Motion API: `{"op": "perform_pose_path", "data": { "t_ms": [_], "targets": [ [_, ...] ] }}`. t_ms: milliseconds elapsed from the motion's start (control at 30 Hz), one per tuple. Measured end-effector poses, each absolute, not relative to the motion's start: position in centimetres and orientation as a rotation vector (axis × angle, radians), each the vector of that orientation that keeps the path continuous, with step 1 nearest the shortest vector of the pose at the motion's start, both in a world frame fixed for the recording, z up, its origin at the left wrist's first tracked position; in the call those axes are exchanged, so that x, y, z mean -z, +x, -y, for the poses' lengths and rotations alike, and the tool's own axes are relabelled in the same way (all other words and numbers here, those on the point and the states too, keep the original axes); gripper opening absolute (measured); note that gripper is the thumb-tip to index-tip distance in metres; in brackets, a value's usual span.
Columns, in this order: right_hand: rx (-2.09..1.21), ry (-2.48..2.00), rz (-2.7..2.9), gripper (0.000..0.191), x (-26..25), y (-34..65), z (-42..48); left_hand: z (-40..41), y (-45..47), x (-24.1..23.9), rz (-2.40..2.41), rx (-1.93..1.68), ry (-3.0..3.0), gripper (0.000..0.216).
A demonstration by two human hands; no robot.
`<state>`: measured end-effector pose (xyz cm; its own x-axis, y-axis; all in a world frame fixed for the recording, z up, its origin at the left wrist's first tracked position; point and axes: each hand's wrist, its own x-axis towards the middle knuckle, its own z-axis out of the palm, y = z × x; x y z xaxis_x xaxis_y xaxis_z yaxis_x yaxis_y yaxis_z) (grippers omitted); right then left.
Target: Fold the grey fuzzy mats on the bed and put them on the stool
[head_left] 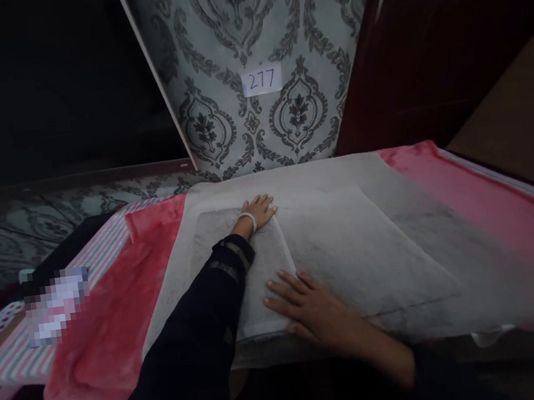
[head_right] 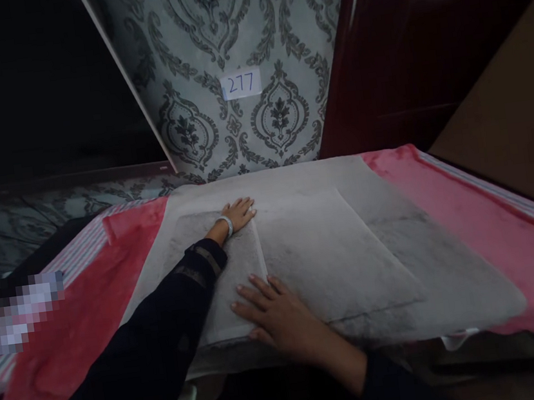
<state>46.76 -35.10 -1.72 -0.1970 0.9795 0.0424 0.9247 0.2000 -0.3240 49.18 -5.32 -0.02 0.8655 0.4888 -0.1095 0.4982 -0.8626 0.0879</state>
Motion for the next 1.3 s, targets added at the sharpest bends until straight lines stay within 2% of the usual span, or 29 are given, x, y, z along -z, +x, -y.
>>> {"op": "perform_pose_path", "data": {
  "t_ms": [167, 333, 467, 633, 800, 1067, 1300],
  "targets": [
    [-0.315, -1.881, 2.203, 0.062, 2.2, 45.5, 36.9, 7.0, 48.9, -1.2, -0.881, 0.094, 2.945, 0.067],
    [-0.335, -1.827, 2.137, 0.052, 0.8, 46.3, 37.6, 8.7, 47.6, -2.9, -1.000, 0.003, 2.943, 0.070],
    [-0.145, -1.937, 1.993, 0.050, -0.9, 48.8, 35.1, 9.5, 46.2, -3.7, -0.875, 0.042, 2.978, 0.064],
    [0.013, -2.119, 2.030, 0.056, 0.5, 51.9, 32.0, 10.2, 46.1, -2.2, -0.762, 0.136, 2.987, 0.060],
    [0.045, -2.103, 2.094, 0.058, 3.1, 52.2, 33.5, 10.5, 46.1, -0.4, -0.764, 0.078, 3.001, 0.059],
    [-0.086, -2.064, 2.097, 0.059, 2.5, 53.0, 36.0, 9.5, 46.3, 0.0, -0.766, 0.069, 3.021, 0.059],
    [0.007, -2.556, 1.581, 0.061, 3.0, 59.7, 39.7, 9.4, 46.2, -0.2, -0.760, 0.062, 3.040, 0.065]
  ]
}}
